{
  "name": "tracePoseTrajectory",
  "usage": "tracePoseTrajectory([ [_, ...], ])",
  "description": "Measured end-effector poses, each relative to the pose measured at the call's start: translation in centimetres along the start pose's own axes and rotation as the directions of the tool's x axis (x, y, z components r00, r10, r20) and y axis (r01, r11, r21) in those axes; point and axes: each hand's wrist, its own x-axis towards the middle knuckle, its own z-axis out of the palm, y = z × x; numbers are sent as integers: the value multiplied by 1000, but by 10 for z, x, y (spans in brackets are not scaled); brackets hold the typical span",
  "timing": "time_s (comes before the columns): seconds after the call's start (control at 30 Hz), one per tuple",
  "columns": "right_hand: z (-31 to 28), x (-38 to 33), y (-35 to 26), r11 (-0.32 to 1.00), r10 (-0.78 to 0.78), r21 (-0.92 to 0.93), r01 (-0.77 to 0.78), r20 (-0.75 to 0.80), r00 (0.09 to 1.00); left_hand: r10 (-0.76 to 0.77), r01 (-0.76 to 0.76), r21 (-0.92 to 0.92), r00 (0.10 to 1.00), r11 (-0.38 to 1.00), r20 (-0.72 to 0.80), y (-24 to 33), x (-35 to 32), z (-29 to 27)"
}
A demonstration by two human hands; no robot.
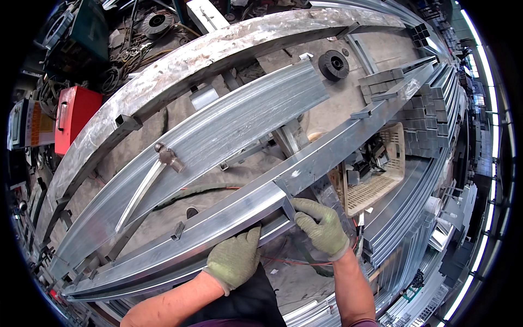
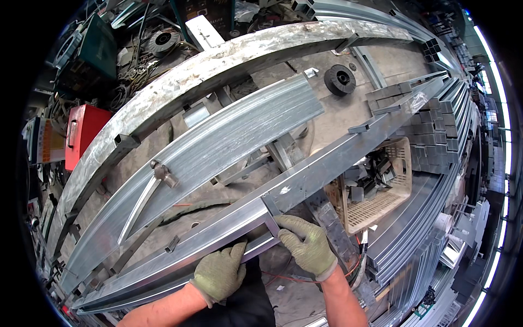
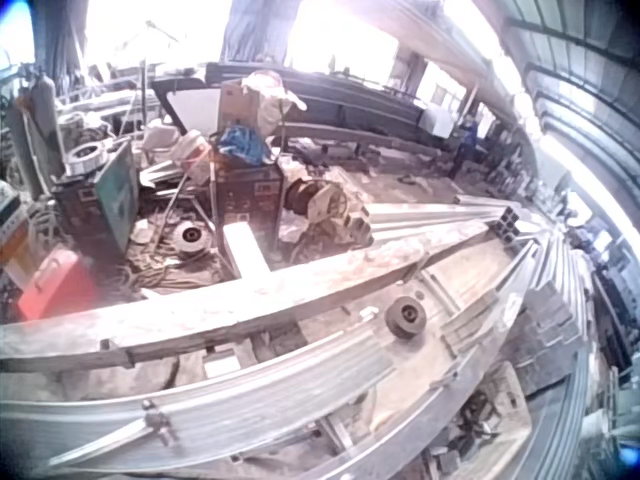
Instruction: The person picks up metal bars and aligns them on a workbench. They then use a welding torch to tack weld the metal pieces together, creating a frame structure.
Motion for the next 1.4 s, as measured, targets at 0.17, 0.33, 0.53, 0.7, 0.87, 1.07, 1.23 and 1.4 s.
tracePoseTrajectory([
  [0.17, 0, -1, 3, 1000, 0, 4, 0, 4, 1000, 4, -4, 10, 1000, 1000, 0, 2, 1, 1],
  [0.33, -1, -4, 8, 999, 9, -41, -9, 4, 1000, 44, -44, 6, 996, 999, -73, 0, 1, 2],
  [0.53, 6, -3, 2, 1000, 15, -7, -16, -44, 999, 32, -33, -21, 997, 999, -66, -2, 1, 5],
  [0.7, 7, -3, 5, 1000, -5, -8, 4, -33, 999, 45, -45, -2, 996, 999, -73, -1, 0, 2],
  [0.87, 7, -6, 3, 999, 38, -23, -39, -35, 999, 11, -10, 24, 1000, 1000, -24, 0, 1, 3],
  [1.07, -4, -2, 10, 994, 28, -105, -30, -21, 999, -25, 25, -14, 997, 1000, -69, 4, 5, 6],
  [1.23, -14, 8, 9, 987, 148, 40, -154, 118, 982, -94, 93, -42, 995, 995, -19, -6, -7, 0],
  [1.4, -10, 16, 43, 994, 27, -109, -19, 67, 997, -139, 139, 93, 990, 986, -11, -29, -47, 1],
])
